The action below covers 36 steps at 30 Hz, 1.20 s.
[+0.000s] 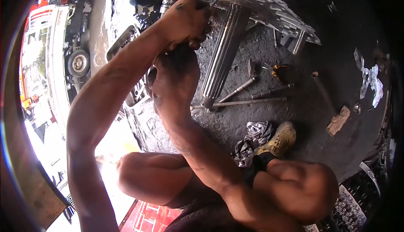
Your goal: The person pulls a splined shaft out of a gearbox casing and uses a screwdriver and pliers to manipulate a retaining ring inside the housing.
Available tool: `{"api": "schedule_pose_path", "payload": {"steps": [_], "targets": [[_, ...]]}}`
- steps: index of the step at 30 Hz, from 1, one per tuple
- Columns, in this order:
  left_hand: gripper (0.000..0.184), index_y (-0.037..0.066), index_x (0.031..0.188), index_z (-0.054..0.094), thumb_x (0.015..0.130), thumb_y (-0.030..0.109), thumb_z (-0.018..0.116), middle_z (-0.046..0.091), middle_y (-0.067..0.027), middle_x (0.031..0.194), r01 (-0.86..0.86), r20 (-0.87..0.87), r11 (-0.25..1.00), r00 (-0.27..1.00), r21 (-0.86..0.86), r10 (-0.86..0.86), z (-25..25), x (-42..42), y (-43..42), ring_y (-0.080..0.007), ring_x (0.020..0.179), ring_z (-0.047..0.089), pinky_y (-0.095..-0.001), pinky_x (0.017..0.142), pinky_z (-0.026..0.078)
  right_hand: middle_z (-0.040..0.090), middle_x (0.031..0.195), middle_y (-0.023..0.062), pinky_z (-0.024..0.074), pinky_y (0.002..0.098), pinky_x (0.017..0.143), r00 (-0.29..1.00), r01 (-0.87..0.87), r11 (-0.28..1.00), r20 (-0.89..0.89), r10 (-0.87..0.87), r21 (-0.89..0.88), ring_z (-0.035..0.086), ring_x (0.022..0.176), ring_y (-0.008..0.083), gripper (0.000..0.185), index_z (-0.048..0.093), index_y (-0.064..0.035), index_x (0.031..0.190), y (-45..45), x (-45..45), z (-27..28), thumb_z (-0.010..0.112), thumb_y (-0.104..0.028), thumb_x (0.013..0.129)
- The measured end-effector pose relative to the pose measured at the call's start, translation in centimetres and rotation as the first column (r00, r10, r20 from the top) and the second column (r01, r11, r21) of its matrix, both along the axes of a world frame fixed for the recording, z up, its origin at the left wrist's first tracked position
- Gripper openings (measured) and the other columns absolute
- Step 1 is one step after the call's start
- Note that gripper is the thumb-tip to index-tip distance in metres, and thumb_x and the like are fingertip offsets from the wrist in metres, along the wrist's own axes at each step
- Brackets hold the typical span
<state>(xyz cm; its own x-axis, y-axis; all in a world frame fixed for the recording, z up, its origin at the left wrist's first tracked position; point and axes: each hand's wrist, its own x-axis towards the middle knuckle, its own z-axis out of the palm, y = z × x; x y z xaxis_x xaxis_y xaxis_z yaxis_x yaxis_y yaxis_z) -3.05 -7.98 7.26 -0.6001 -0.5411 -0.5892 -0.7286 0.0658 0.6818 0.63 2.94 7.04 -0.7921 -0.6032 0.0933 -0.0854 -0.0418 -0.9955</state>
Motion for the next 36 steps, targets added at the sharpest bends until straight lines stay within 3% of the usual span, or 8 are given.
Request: {"api": "schedule_pose_path", "payload": {"steps": [13,17,21,23,30,32,35,36], "targets": [[0.024,-0.004,0.104,0.062,0.092,0.011,0.047,0.059,-0.0109,0.067,0.119,-0.072,0.993,0.990,0.006,-0.119,0.4,0.0,0.1,-0.0168,0.046,0.056,-0.0300,0.038,0.045,0.048,0.066,0.0064,0.0371,0.0289,0.040,0.318,-0.004,0.981,0.930,0.183,-0.192,0.048,0.047,0.0126,0.008,0.051,-0.0001,0.075,1.6,-1.0,1.9,0.059,0.000,0.075],[0.023,0.001,0.098,0.065,0.082,0.014,0.055,0.063,-0.0085,0.082,0.209,-0.009,0.976,0.978,-0.056,-0.210,0.4,-0.1,0.0,-0.0175,0.066,0.061,-0.0311,0.053,0.049,0.045,0.057,0.0041,0.0334,0.0244,0.033,0.969,0.164,0.976,-0.160,-0.187,-0.145,0.043,0.036,0.0092,0.011,0.046,-0.0021,0.078,-0.6,3.5,-5.7,0.057,-0.004,0.079],[0.023,0.007,0.087,0.069,0.070,0.021,0.063,0.065,-0.0048,0.097,0.358,0.066,0.909,0.934,-0.214,-0.352,-1.2,0.5,-0.5,-0.0182,0.091,0.064,-0.0331,0.073,0.052,0.046,0.057,0.0035,0.0322,0.0245,0.032,0.851,-0.028,0.991,0.518,0.092,-0.130,0.043,0.036,0.0093,0.011,0.047,-0.0021,0.080,1.3,0.0,0.5,0.058,-0.004,0.079],[0.023,0.001,0.109,0.058,0.089,0.012,0.055,0.059,-0.0047,0.066,0.141,0.217,-0.175,0.392,-0.974,-0.894,-2.9,0.6,-2.2,-0.0128,0.058,0.060,-0.0243,0.049,0.047,0.046,0.056,0.0033,0.0318,0.0245,0.032,0.690,-0.098,0.985,0.703,0.172,-0.145,0.043,0.035,0.0093,0.011,0.048,-0.0021,0.080,1.3,-0.4,1.9,0.058,-0.004,0.078],[0.020,0.006,0.082,0.067,0.070,0.023,0.064,0.062,-0.0011,0.076,0.622,0.821,-0.625,0.050,-0.471,-0.569,-0.8,-0.4,-4.1,-0.0189,0.073,0.060,-0.0347,0.067,0.045,0.046,0.047,0.0020,0.0329,0.0251,0.033,0.107,0.078,0.878,0.880,0.463,-0.472,0.045,0.034,0.0092,0.015,0.050,-0.0018,0.067,-1.0,-2.0,2.7,0.058,-0.005,0.079],[0.023,0.003,0.089,0.069,0.079,0.023,0.063,0.065,-0.0067,0.079,0.756,0.865,-0.573,-0.018,-0.316,-0.501,-0.2,-0.1,-2.7,-0.0201,0.075,0.062,-0.0346,0.067,0.047,0.047,0.045,0.0015,0.0341,0.0259,0.033,0.979,-0.020,0.998,-0.205,0.008,-0.058,0.046,0.033,0.0102,0.018,0.052,-0.0030,0.062,-1.9,-0.3,0.7,0.059,-0.006,0.078],[0.010,0.017,0.071,0.069,0.064,0.023,0.066,0.064,0.0000,0.087,0.477,0.721,-0.543,0.408,-0.691,-0.560,-4.0,2.0,-1.7,-0.0139,0.089,0.061,-0.0267,0.069,0.048,0.049,0.046,0.0013,0.0358,0.0256,0.034,0.559,-0.065,0.964,0.790,0.251,-0.260,0.048,0.034,0.0107,0.021,0.052,-0.0047,0.059,-0.5,0.3,-2.2,0.058,-0.008,0.079],[0.006,0.014,0.071,0.066,0.068,0.018,0.064,0.063,-0.0010,0.081,0.513,0.269,0.121,0.620,-0.850,-0.737,-4.7,2.3,-1.1,-0.0163,0.081,0.061,-0.0289,0.064,0.048,0.050,0.047,0.0011,0.0360,0.0250,0.034,0.661,-0.102,0.965,0.709,0.246,-0.240,0.048,0.035,0.0101,0.018,0.053,-0.0045,0.063,0.0,1.0,-4.7,0.060,-0.007,0.080]]}}
